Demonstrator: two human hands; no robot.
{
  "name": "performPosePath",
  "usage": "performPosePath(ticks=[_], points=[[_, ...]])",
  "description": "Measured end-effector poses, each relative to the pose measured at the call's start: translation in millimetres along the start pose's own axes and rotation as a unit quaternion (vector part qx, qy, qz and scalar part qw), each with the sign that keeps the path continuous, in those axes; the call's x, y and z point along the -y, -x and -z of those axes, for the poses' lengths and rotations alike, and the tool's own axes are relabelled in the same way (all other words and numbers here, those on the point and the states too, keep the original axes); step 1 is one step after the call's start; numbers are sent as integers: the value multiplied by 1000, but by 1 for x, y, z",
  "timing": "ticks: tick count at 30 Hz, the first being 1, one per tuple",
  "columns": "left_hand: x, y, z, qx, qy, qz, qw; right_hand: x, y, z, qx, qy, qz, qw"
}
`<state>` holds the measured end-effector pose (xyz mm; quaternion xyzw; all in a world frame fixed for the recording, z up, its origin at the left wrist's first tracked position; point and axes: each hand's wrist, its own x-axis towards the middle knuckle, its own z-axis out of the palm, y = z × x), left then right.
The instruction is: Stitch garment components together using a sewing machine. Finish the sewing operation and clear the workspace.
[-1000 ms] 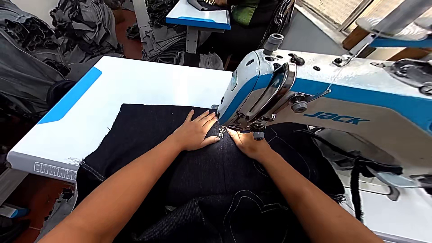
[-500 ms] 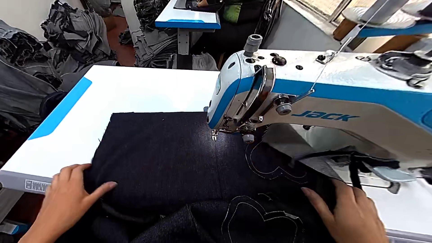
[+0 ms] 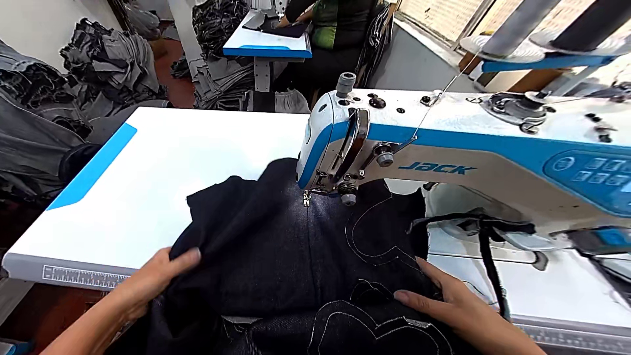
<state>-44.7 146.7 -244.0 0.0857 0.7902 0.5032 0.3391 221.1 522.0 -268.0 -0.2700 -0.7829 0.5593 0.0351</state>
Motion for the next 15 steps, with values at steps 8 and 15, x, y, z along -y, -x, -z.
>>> performPosePath(ticks=[8,15], points=[[59,39,-7,-42,-274,-57,959,7,27,-23,35,132,52,989],[-23,47,-11,-108,66,-124,984,31,10,13,-170,125,121,970]])
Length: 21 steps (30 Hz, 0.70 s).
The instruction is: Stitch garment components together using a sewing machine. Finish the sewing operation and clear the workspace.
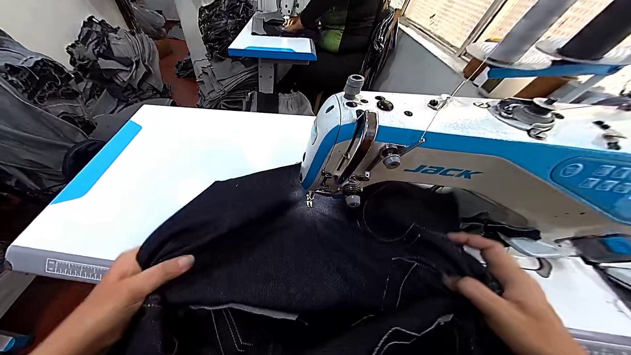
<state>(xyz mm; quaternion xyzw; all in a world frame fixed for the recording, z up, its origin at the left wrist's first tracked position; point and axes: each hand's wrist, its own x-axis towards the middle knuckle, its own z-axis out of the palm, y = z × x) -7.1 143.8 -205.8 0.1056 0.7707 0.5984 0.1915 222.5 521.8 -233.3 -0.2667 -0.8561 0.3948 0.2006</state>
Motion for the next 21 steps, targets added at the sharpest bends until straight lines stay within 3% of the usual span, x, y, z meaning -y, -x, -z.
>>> performPosePath(ticks=[2,4,6,9,17,21], points=[[-15,-16,7,110,-83,50,989,-1,-11,2,25,9,0,1000],[-4,-36,12,197,-172,121,958,-7,-7,-9,43,56,41,997],[18,-47,18,186,-249,146,939,-14,6,-17,67,84,74,991],[27,-50,25,151,-284,142,936,-10,21,-21,81,56,29,995],[1,-57,30,140,-304,64,940,5,4,-6,75,91,47,992],[-13,-85,21,133,-353,63,924,-2,-23,-16,46,119,36,991]])
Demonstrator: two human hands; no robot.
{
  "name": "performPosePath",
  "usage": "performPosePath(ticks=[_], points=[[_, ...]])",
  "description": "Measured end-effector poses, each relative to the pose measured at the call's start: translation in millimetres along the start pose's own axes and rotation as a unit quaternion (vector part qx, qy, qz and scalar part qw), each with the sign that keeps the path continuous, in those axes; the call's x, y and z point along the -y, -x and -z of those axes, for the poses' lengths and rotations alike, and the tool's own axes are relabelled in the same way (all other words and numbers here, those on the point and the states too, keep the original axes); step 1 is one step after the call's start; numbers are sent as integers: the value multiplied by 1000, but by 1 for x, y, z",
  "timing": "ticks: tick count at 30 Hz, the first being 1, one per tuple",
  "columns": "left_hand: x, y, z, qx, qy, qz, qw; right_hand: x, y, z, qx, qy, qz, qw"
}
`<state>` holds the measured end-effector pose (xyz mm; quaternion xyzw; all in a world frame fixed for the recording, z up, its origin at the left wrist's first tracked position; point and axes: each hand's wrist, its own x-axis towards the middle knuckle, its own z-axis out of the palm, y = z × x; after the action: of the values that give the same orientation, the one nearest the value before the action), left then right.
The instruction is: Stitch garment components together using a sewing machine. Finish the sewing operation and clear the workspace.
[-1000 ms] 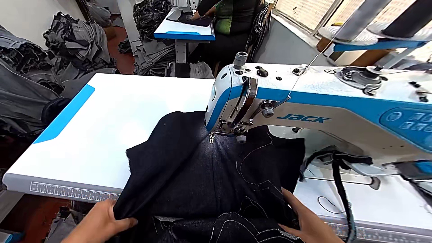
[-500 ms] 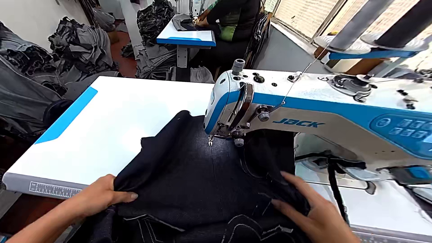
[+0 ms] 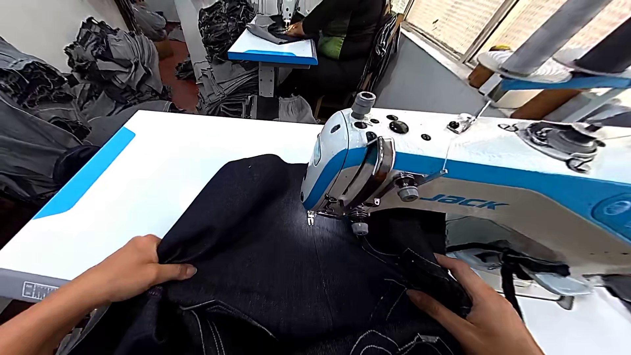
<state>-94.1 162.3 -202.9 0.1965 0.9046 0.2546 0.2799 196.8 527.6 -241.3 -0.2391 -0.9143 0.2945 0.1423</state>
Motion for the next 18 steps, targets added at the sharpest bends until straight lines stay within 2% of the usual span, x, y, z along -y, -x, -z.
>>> performPosePath(ticks=[6,13,18], points=[[-20,-50,6,6,-80,29,996,-23,-39,-23,-27,-13,-26,999],[-36,-97,9,-21,-117,14,993,-29,-86,-33,-18,2,-45,999],[-41,-132,17,-3,-121,14,993,-17,-117,-32,10,20,-114,993]])
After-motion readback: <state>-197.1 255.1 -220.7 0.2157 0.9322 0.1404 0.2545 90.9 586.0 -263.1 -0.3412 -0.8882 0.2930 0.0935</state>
